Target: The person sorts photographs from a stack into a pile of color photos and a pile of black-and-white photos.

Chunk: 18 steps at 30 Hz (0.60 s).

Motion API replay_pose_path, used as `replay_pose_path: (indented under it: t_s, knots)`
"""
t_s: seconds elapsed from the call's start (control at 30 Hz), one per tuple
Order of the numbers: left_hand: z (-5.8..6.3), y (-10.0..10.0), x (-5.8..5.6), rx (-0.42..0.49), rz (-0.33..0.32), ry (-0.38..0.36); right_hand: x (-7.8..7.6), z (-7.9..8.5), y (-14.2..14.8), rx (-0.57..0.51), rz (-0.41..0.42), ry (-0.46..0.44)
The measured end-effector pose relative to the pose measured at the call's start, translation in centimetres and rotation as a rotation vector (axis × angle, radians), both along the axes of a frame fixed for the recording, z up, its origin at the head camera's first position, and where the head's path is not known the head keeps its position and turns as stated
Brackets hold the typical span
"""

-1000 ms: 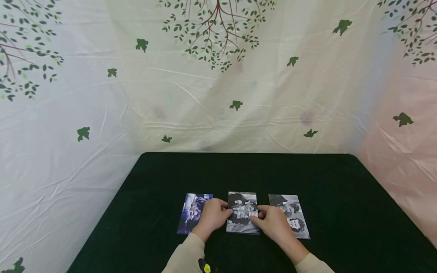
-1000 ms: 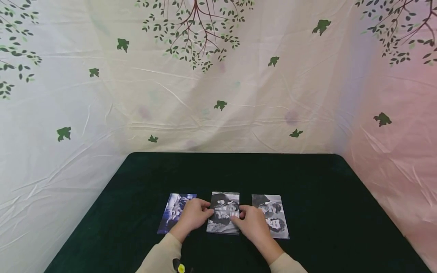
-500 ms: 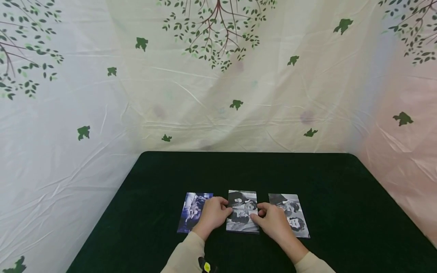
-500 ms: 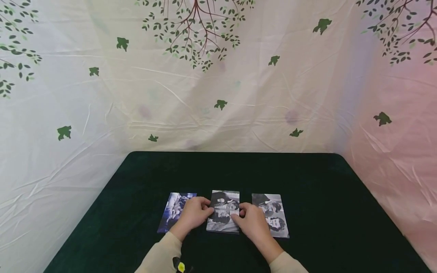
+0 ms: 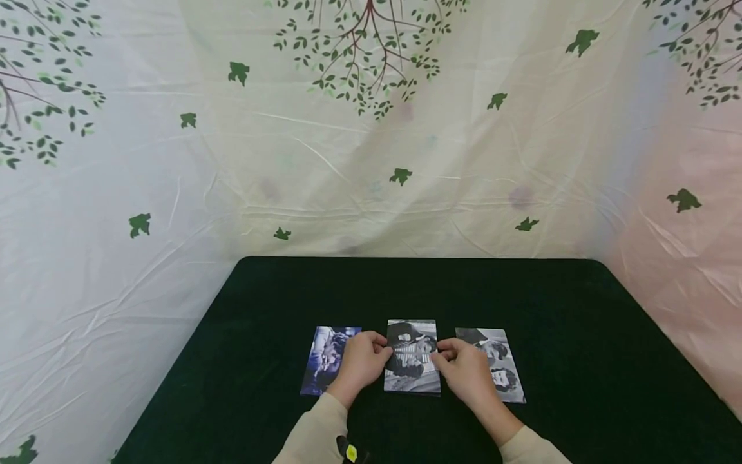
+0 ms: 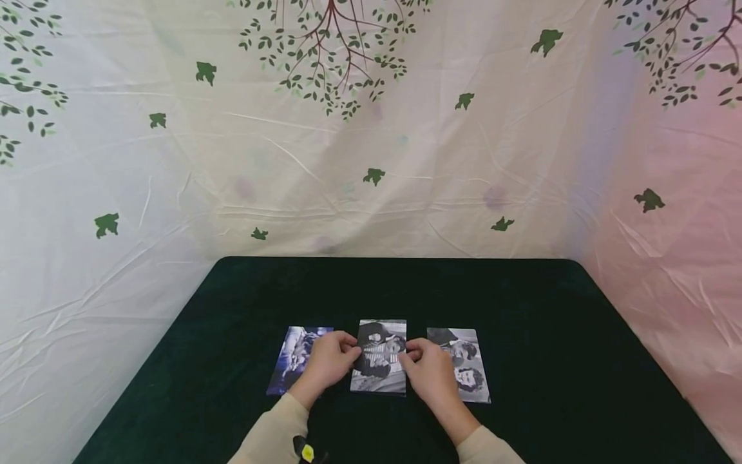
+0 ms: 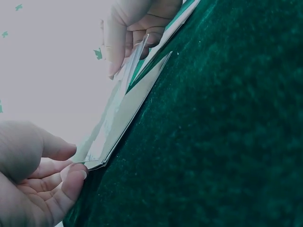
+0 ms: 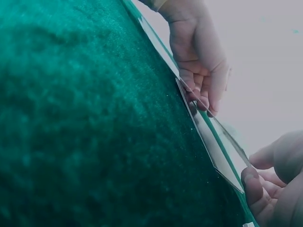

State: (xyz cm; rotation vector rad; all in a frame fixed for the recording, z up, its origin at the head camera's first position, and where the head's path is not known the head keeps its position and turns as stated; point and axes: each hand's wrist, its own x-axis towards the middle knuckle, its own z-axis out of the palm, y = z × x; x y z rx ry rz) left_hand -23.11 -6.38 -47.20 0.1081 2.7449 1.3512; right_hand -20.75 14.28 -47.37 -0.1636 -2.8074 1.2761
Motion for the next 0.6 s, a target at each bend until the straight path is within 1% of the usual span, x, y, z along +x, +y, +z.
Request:
replay_pose_path:
  t_s: [0.1, 0.17, 0.2, 0.27, 0.33, 0.4, 0.5, 0.6]
  knots:
    - [-0.03, 0.06, -0.08, 0.016, 0.018, 0.03, 0.0, 0.0, 0.07, -0.071, -0.014, -0.011]
    - [-0.11, 0.1, -0.12, 0.03, 0.03, 0.062, -0.01, 0.0, 0.11, -0.13, -0.023, -0.026]
    - [-0.15, 0.13, -0.14, 0.042, 0.038, 0.079, 0.0, 0.01, 0.13, -0.163, -0.029, -0.034]
    - [-0.25, 0.21, -0.2, 0.089, 0.058, 0.087, 0.01, 0.04, 0.18, -0.224, -0.041, -0.051]
    - [-0.34, 0.3, -0.25, 0.154, 0.08, 0.078, 0.03, 0.08, 0.22, -0.279, -0.054, -0.067]
    - [-0.29, 0.43, -0.26, 0.234, 0.102, 0.048, 0.02, 0.17, 0.25, -0.312, -0.071, -0.081]
    - [-0.06, 0.61, -0.18, 0.336, 0.13, 0.002, 0.06, 0.31, 0.31, -0.325, -0.097, -0.09]
    - [0.16, 0.75, -0.11, 0.402, 0.147, -0.021, 0.05, 0.45, 0.33, -0.321, -0.119, -0.083]
